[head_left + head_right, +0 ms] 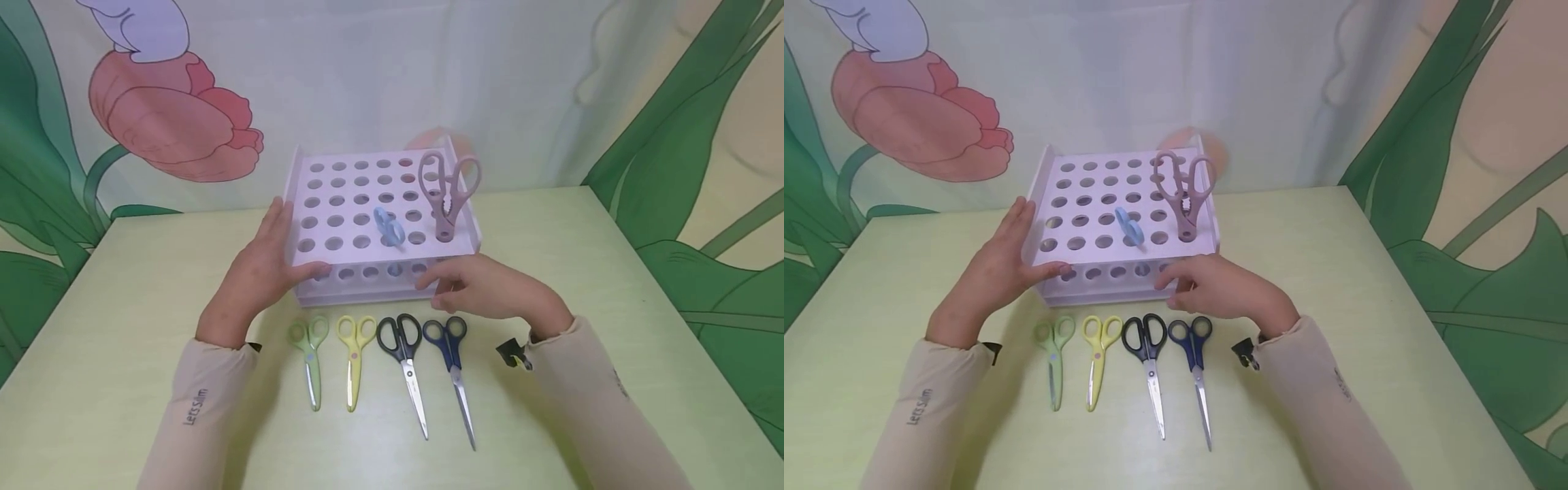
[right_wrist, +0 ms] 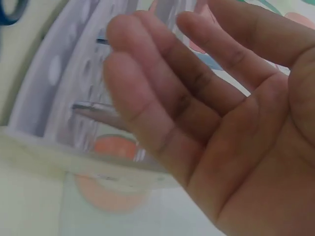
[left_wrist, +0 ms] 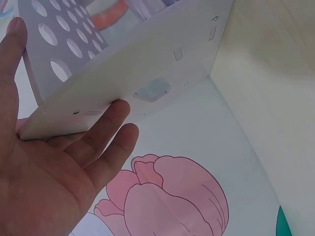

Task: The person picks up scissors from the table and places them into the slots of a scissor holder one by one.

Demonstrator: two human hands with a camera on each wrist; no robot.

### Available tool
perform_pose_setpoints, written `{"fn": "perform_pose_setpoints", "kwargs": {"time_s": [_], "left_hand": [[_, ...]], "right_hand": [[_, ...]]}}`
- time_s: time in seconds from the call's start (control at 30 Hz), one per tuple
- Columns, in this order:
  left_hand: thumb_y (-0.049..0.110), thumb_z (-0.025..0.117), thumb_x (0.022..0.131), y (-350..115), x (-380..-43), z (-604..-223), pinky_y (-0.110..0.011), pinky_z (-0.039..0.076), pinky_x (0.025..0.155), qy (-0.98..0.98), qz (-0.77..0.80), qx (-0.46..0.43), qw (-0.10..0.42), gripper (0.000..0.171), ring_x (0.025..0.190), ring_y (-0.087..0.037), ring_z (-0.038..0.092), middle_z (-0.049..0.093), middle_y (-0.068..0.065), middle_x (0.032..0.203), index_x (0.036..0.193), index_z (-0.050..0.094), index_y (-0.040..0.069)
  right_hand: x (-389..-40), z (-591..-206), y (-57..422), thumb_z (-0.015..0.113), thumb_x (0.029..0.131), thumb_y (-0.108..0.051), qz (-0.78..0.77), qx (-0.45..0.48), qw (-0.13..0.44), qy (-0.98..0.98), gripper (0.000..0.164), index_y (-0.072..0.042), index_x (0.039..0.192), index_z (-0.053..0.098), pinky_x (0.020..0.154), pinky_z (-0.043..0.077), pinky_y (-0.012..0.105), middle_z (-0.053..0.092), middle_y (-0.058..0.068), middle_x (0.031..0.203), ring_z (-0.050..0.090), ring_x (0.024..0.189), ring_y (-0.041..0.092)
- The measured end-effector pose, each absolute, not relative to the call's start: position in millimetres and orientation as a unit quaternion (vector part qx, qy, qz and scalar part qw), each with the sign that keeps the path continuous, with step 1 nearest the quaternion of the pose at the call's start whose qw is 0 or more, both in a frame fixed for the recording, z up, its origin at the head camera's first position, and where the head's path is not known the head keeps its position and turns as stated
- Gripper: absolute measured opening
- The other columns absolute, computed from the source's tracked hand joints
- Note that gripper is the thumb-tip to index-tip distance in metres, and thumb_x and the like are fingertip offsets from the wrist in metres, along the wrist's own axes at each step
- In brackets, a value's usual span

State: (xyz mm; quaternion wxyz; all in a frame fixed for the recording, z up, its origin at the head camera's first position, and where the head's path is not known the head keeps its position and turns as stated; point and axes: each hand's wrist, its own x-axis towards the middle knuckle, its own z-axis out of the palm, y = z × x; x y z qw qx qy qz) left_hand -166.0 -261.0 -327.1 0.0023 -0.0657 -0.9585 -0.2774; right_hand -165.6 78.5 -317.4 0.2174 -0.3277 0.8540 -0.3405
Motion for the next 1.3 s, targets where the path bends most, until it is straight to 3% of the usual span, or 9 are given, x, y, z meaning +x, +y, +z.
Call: {"fn": "perform_pose_setpoints", "kwargs": {"time_s": [0.27, 0.43, 0.7, 0.97, 1.3], "left_hand": [[0.053, 0.079, 0.084, -260.9, -166.0, -329.1, -0.056, 0.029, 0.113, -0.958, -0.279, -0.059, -0.004, 0.118, 0.144, -0.042, 0.029, -0.011, -0.001, 0.169, 0.164, -0.001, 0.019], [0.056, 0.078, 0.084, -259.6, -167.1, -327.8, -0.057, 0.029, 0.113, -0.959, -0.278, -0.064, -0.004, 0.119, 0.145, -0.042, 0.028, -0.011, -0.001, 0.169, 0.164, -0.002, 0.019], [0.059, 0.076, 0.083, -262.7, -165.3, -323.8, -0.059, 0.029, 0.112, -0.960, -0.272, -0.063, 0.000, 0.119, 0.144, -0.044, 0.029, -0.012, 0.000, 0.168, 0.163, -0.003, 0.020], [0.054, 0.078, 0.084, -262.4, -166.4, -325.4, -0.059, 0.029, 0.113, -0.959, -0.277, -0.062, -0.002, 0.118, 0.144, -0.043, 0.028, -0.011, 0.000, 0.168, 0.164, -0.002, 0.020], [0.055, 0.078, 0.084, -261.0, -167.3, -325.8, -0.058, 0.030, 0.112, -0.960, -0.274, -0.064, -0.001, 0.119, 0.143, -0.043, 0.030, -0.011, -0.001, 0.169, 0.164, -0.002, 0.020]], "right_hand": [[-160.4, -354.1, 105.8, 0.070, 0.092, -0.005, -0.309, -0.306, 0.267, 0.860, 0.052, -0.008, 0.143, 0.056, 0.080, 0.051, 0.037, 0.066, -0.001, 0.093, 0.061, 0.088, 0.019], [-155.4, -375.2, 115.3, 0.073, 0.089, -0.001, -0.275, -0.300, 0.280, 0.869, 0.056, -0.014, 0.141, 0.057, 0.075, 0.048, 0.035, 0.059, -0.002, 0.080, 0.055, 0.077, 0.015], [-158.4, -388.3, 109.0, 0.075, 0.085, 0.000, -0.243, -0.333, 0.242, 0.878, 0.042, -0.021, 0.118, 0.062, 0.068, 0.045, 0.033, 0.051, -0.003, 0.071, 0.050, 0.069, 0.014], [-162.1, -381.0, 117.1, 0.083, 0.082, -0.010, -0.244, -0.311, 0.270, 0.878, 0.030, -0.024, 0.098, 0.062, 0.064, 0.041, 0.032, 0.053, -0.003, 0.072, 0.048, 0.067, 0.015], [-167.7, -360.9, 134.3, 0.079, 0.085, -0.013, -0.356, -0.318, 0.293, 0.828, 0.027, -0.015, 0.101, 0.057, 0.059, 0.041, 0.028, 0.060, -0.002, 0.071, 0.050, 0.062, 0.013]]}}
